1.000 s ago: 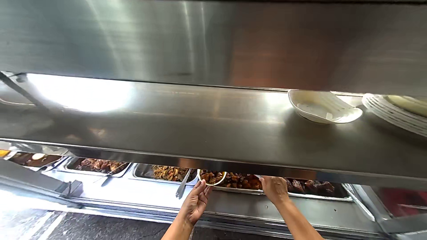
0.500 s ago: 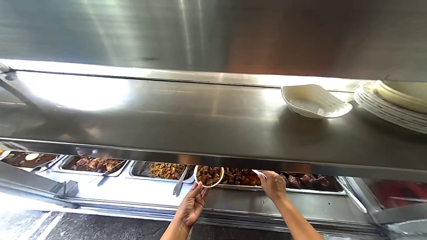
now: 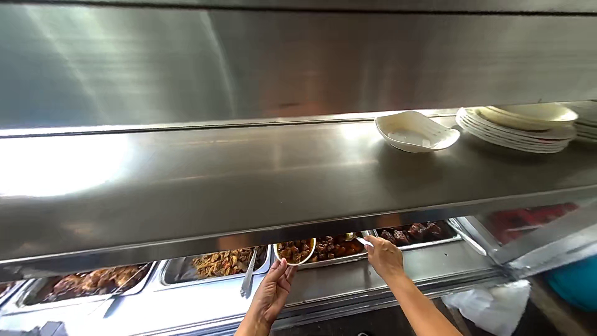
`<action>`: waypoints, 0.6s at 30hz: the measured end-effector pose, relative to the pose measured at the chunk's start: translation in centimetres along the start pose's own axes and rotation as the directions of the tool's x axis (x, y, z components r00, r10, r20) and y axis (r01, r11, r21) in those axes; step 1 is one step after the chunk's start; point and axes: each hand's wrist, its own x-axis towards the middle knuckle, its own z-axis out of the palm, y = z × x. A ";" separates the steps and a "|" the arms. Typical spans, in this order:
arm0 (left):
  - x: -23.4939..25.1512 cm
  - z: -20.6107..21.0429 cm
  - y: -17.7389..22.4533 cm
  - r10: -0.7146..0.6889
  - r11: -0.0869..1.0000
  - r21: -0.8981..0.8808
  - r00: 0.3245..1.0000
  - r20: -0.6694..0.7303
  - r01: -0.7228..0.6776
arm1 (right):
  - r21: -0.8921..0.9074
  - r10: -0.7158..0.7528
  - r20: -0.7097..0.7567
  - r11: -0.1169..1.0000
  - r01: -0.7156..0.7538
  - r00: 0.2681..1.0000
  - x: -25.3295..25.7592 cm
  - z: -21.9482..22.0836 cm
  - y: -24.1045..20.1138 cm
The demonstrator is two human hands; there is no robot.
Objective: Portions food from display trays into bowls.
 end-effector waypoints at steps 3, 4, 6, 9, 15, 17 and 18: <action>0.4 0.2 0.7 -0.006 0.999 0.053 1.000 -0.005 0.007 | 0.171 0.038 0.037 0.984 -0.044 0.999 0.3 1.1 0.1; 0.5 0.3 1.0 -0.009 0.997 0.077 1.000 -0.010 0.009 | 0.222 0.047 0.035 0.974 -0.054 0.998 0.4 1.3 0.1; 1.0 0.6 1.6 -0.013 0.992 0.127 0.999 -0.030 0.017 | 0.277 0.066 -0.014 0.959 -0.060 0.998 -0.1 1.3 -0.2; 1.8 0.7 2.2 -0.038 0.982 0.183 0.998 -0.049 0.046 | 0.324 0.077 -0.090 0.945 -0.044 0.993 -1.6 0.4 -1.4; 2.8 1.0 1.8 -0.115 0.971 0.209 0.993 -0.019 0.117 | 0.313 0.110 -0.146 0.948 -0.059 0.983 -3.6 -1.8 -3.9; 3.4 0.5 1.5 -0.140 0.971 0.196 0.990 0.005 0.136 | 0.175 0.078 -0.176 0.983 -0.047 0.981 -3.7 -1.3 -4.0; 4.0 -0.2 1.4 -0.146 0.972 0.190 0.989 0.032 0.138 | 0.123 0.056 -0.181 0.992 -0.034 0.982 -3.6 -0.9 -3.7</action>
